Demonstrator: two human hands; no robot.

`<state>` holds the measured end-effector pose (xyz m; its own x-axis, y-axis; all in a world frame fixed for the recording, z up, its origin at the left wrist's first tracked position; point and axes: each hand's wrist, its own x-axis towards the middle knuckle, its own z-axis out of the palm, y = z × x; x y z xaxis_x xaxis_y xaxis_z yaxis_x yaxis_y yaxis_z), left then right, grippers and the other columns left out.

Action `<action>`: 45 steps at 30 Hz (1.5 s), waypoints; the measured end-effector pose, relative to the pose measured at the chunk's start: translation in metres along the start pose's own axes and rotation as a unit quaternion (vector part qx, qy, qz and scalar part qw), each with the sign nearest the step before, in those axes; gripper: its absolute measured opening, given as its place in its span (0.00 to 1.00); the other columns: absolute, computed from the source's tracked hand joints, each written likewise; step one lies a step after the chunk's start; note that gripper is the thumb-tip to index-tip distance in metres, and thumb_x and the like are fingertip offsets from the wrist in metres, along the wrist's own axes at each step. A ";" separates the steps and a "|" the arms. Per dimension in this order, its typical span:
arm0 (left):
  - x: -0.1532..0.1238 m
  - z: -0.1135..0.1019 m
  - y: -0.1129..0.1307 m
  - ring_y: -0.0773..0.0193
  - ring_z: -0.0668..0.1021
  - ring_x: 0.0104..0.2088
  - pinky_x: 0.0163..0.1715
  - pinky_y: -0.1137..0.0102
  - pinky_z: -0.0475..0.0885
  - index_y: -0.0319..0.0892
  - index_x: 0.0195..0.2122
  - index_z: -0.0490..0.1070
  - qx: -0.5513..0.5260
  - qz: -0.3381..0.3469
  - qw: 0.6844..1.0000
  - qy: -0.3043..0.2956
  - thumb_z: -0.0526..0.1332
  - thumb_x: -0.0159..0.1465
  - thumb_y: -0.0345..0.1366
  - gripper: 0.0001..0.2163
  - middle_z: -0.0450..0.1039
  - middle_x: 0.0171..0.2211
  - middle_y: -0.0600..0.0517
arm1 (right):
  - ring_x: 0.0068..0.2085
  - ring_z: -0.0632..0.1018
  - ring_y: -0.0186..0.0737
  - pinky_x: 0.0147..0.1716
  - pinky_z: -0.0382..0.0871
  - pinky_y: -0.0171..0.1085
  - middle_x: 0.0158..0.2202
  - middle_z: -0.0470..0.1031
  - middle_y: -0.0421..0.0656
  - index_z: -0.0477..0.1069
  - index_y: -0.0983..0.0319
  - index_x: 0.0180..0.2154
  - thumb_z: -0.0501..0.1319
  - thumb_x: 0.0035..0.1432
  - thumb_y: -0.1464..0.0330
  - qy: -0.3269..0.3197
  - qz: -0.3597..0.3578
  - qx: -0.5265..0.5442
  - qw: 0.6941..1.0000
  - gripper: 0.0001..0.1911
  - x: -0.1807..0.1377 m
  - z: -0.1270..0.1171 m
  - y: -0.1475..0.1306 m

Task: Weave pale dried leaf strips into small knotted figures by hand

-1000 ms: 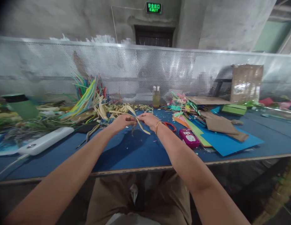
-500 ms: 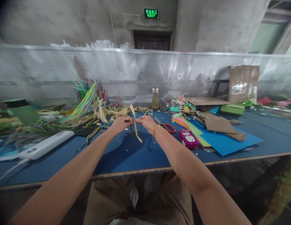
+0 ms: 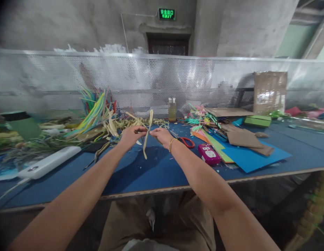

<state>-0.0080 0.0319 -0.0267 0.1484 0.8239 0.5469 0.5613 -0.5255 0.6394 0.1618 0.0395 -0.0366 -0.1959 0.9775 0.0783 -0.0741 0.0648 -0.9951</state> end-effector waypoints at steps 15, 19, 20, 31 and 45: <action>0.000 -0.003 0.003 0.60 0.77 0.35 0.38 0.67 0.69 0.43 0.33 0.78 0.013 0.011 1.000 -0.014 0.63 0.53 0.38 0.08 0.79 0.33 0.51 | 0.18 0.58 0.26 0.20 0.50 0.30 0.16 0.59 0.32 0.68 0.63 0.25 0.65 0.50 0.65 -0.034 -0.006 -0.042 0.998 0.09 -0.006 0.002 -0.001; -0.001 -0.006 0.008 0.61 0.76 0.32 0.35 0.68 0.69 0.42 0.31 0.78 0.000 0.010 1.000 -0.021 0.64 0.52 0.40 0.09 0.78 0.31 0.50 | 0.18 0.57 0.27 0.19 0.49 0.30 0.15 0.58 0.33 0.68 0.63 0.25 0.61 0.55 0.67 -0.047 -0.006 -0.062 0.997 0.09 -0.007 0.002 -0.003; -0.001 -0.007 0.009 0.62 0.75 0.31 0.34 0.69 0.68 0.42 0.31 0.78 -0.004 0.005 1.000 -0.030 0.64 0.53 0.40 0.09 0.78 0.31 0.51 | 0.18 0.58 0.27 0.19 0.50 0.30 0.16 0.59 0.33 0.68 0.63 0.25 0.60 0.56 0.67 -0.049 0.001 -0.061 0.997 0.09 -0.007 0.002 -0.003; 0.000 0.001 0.000 0.65 0.74 0.29 0.31 0.71 0.66 0.41 0.30 0.73 -0.041 0.007 0.998 -0.043 0.62 0.55 0.44 0.11 0.75 0.28 0.53 | 0.18 0.63 0.27 0.22 0.63 0.29 0.18 0.62 0.34 0.65 0.62 0.29 0.53 0.61 0.68 -0.105 -0.002 -0.072 0.992 0.09 -0.013 0.005 -0.001; 0.002 0.001 -0.008 0.63 0.75 0.32 0.35 0.69 0.67 0.42 0.31 0.76 -0.082 -0.030 0.995 -0.045 0.59 0.57 0.44 0.12 0.77 0.30 0.53 | 0.24 0.67 0.29 0.26 0.59 0.30 0.23 0.71 0.37 0.73 0.62 0.32 0.55 0.58 0.67 -0.037 -0.154 -0.259 0.953 0.09 -0.008 0.001 0.002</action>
<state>-0.0113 0.0374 -0.0312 0.1949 0.8669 0.4588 0.4323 -0.4958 0.7532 0.1622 0.0317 -0.0388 -0.3127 0.8808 0.3556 0.3503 0.4549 -0.8187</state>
